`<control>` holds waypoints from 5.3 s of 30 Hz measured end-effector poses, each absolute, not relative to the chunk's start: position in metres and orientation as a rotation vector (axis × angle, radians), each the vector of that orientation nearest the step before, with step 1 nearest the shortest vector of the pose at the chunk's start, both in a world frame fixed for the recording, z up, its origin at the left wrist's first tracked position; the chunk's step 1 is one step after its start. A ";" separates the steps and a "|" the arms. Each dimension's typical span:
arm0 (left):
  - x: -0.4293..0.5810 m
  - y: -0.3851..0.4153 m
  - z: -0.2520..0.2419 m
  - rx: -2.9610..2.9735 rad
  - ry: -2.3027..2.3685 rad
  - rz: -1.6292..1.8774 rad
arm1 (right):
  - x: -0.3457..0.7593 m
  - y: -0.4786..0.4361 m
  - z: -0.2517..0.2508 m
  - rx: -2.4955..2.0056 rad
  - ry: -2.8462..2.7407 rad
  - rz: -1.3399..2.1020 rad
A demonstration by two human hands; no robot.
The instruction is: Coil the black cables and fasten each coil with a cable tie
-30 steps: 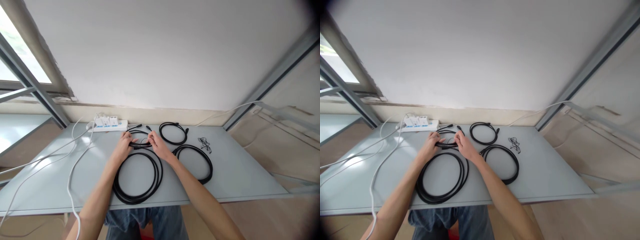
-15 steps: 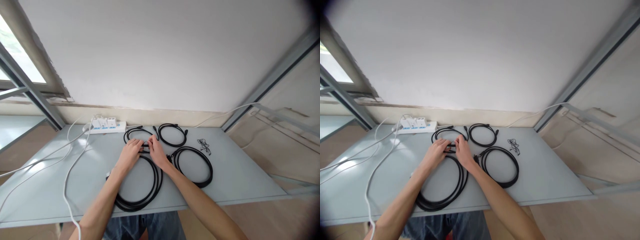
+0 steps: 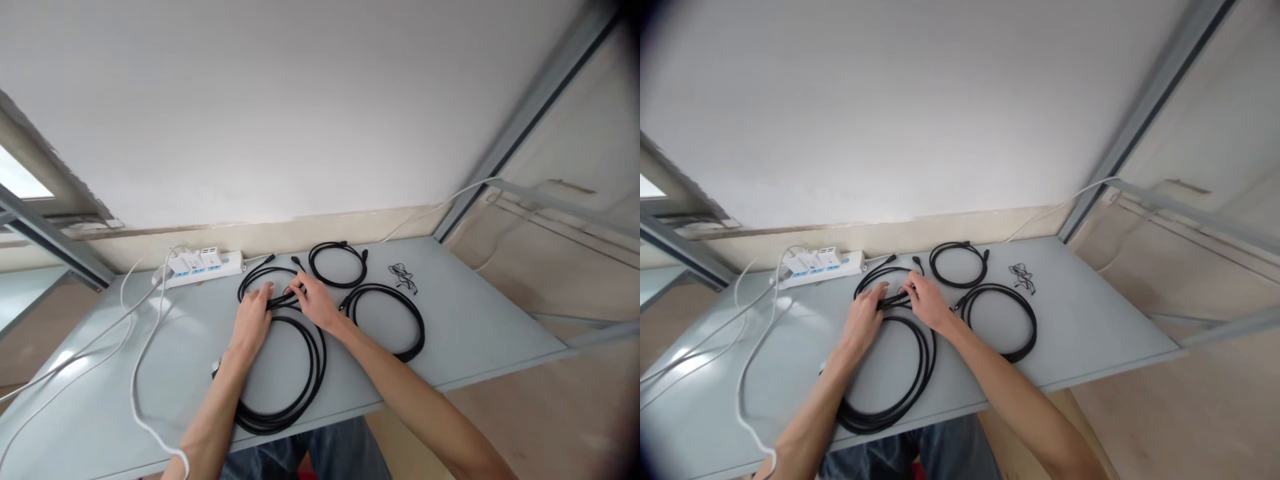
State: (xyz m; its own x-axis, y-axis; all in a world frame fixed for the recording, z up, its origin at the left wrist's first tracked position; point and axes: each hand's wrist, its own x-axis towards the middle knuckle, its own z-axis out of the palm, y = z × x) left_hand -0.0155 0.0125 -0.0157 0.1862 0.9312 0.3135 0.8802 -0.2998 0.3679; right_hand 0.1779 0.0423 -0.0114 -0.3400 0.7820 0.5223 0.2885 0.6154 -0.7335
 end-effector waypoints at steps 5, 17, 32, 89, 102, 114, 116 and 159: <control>-0.018 0.011 -0.008 2.300 1.812 0.876 | 0.175 0.034 -0.004 -0.798 -1.886 0.694; -0.011 0.010 -0.007 2.146 1.837 0.851 | 0.179 0.034 0.009 -0.735 -1.855 0.682; -0.013 0.011 -0.008 2.103 1.792 1.012 | 0.176 0.036 0.005 -0.812 -1.840 0.899; 0.010 0.003 -0.004 2.593 1.606 0.504 | 0.174 0.033 0.001 -1.045 -1.628 0.955; 0.015 0.003 -0.011 2.551 1.651 0.504 | 0.173 0.037 -0.006 -1.023 -1.751 0.859; 0.018 0.004 -0.014 2.350 1.695 0.939 | 0.174 0.042 0.003 -0.940 -1.609 1.003; 0.018 0.005 -0.018 2.305 1.716 0.958 | 0.173 0.040 0.003 -0.936 -1.619 1.016; 0.004 0.011 -0.013 2.330 1.610 0.850 | 0.174 0.042 -0.006 -1.084 -1.825 0.610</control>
